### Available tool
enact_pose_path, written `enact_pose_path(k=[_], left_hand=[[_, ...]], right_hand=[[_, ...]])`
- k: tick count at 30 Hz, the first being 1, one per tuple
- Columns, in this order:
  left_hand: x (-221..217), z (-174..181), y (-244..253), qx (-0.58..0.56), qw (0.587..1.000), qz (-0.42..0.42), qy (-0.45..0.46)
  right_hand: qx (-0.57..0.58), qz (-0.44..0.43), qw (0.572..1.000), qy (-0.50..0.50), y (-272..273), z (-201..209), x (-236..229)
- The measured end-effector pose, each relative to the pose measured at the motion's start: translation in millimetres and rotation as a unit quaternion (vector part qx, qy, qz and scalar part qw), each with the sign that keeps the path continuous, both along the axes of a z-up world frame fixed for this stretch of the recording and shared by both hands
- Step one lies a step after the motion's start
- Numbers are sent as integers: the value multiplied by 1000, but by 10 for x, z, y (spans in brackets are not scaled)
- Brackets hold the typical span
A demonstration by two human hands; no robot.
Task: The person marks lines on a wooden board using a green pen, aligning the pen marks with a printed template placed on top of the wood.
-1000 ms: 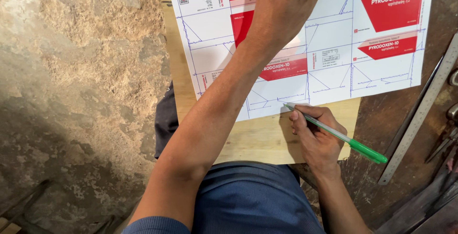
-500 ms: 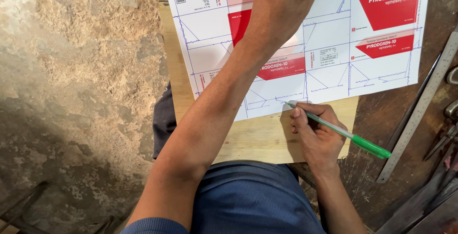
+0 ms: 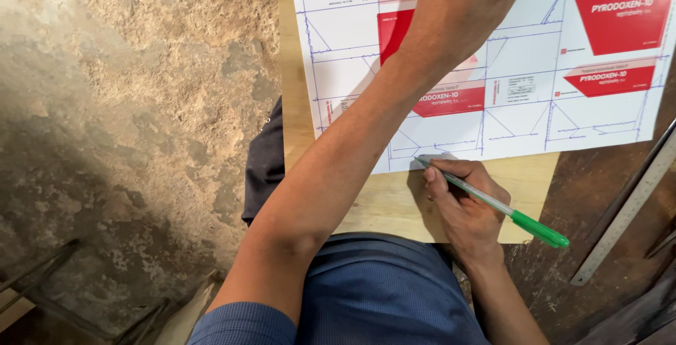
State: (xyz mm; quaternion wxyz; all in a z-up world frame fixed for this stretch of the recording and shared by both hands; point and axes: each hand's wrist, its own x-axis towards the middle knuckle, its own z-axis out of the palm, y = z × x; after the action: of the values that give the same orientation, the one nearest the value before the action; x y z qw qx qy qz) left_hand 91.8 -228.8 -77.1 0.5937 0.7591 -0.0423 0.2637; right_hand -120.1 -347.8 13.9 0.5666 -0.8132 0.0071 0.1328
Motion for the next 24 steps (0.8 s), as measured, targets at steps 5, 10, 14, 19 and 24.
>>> enact_pose_path(k=[5, 10, 14, 19, 24], left_hand=[[42, -64, -23, 0, 1000, -7, 9], [44, -74, -24, 1, 1000, -10, -3], [31, -83, -16, 3, 1000, -1, -29], [36, -78, -14, 18, 1000, 1, -23], [49, -106, -25, 18, 999, 0, -36]], right_hand=[[-24, 26, 999, -34, -1, -2, 21], [0, -7, 1000, 4, 8, -8, 9], [44, -33, 998, 42, -15, -22, -2], [29, -64, 996, 58, -26, -25, -5], [31, -74, 996, 48, -42, -58, -32]])
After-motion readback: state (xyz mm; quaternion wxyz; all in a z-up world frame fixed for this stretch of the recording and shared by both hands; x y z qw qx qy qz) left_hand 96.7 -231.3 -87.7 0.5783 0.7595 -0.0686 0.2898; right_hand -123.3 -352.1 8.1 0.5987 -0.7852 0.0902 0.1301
